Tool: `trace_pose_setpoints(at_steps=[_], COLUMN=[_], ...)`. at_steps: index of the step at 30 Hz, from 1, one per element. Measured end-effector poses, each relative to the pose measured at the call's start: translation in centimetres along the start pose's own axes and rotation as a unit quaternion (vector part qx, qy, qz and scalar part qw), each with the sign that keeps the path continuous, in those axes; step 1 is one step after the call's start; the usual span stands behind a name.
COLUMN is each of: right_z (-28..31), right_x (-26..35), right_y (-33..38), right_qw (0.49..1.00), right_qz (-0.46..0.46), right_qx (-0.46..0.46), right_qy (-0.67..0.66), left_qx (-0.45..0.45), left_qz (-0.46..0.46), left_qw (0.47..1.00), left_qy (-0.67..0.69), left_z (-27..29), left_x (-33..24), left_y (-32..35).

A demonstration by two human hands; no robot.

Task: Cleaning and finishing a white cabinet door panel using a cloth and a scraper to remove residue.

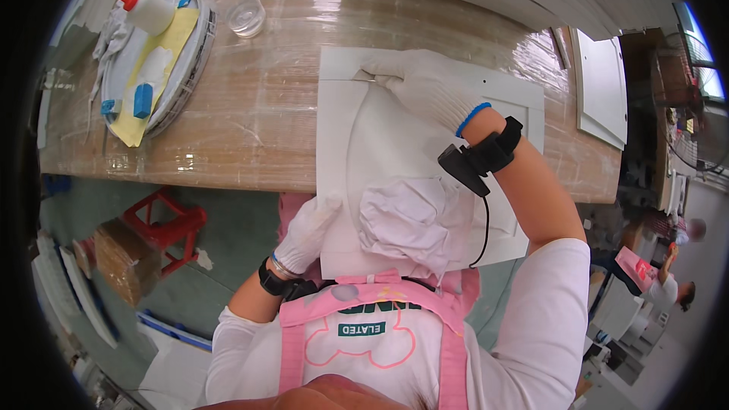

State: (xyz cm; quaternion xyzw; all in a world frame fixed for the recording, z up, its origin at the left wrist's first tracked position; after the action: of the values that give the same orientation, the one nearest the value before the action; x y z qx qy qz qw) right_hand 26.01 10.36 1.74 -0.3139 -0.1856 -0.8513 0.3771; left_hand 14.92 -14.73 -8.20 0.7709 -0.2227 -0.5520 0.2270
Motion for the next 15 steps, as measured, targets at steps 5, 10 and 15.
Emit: trace_pose_setpoints(at_steps=[5, 10, 15], right_z=[-0.5, -0.9, 0.6], right_x=[0.3, 0.4, 1.0], right_y=[-1.9, -3.1, -0.9], right_qw=[0.989, 0.992, 0.996], right_qz=[-0.014, -0.081, -0.041], right_qx=[-0.078, -0.098, -0.070], right_qy=[-0.122, 0.006, 0.045], left_qx=[0.002, 0.020, -0.007], left_qz=[-0.001, 0.001, -0.017], left_qw=[1.000, 0.999, 1.000], left_qy=[0.011, 0.027, 0.000], left_z=[0.1, -0.1, 0.1], left_x=[0.7, 0.2, 0.8], left_y=[-0.2, -0.1, -0.2])
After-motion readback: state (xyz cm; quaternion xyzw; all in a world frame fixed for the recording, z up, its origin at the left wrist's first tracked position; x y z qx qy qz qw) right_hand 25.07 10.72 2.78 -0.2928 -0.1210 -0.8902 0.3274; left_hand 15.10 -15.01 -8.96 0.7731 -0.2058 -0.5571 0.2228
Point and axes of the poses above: each hand's wrist, its own y-axis away from the middle knuckle, its own z-axis out of the back of the hand, x = y × z, the point moved 4 cm from there along -y, towards the middle knuckle, and after that the axes turned 4 degrees about -y, right-handed, at the moved point
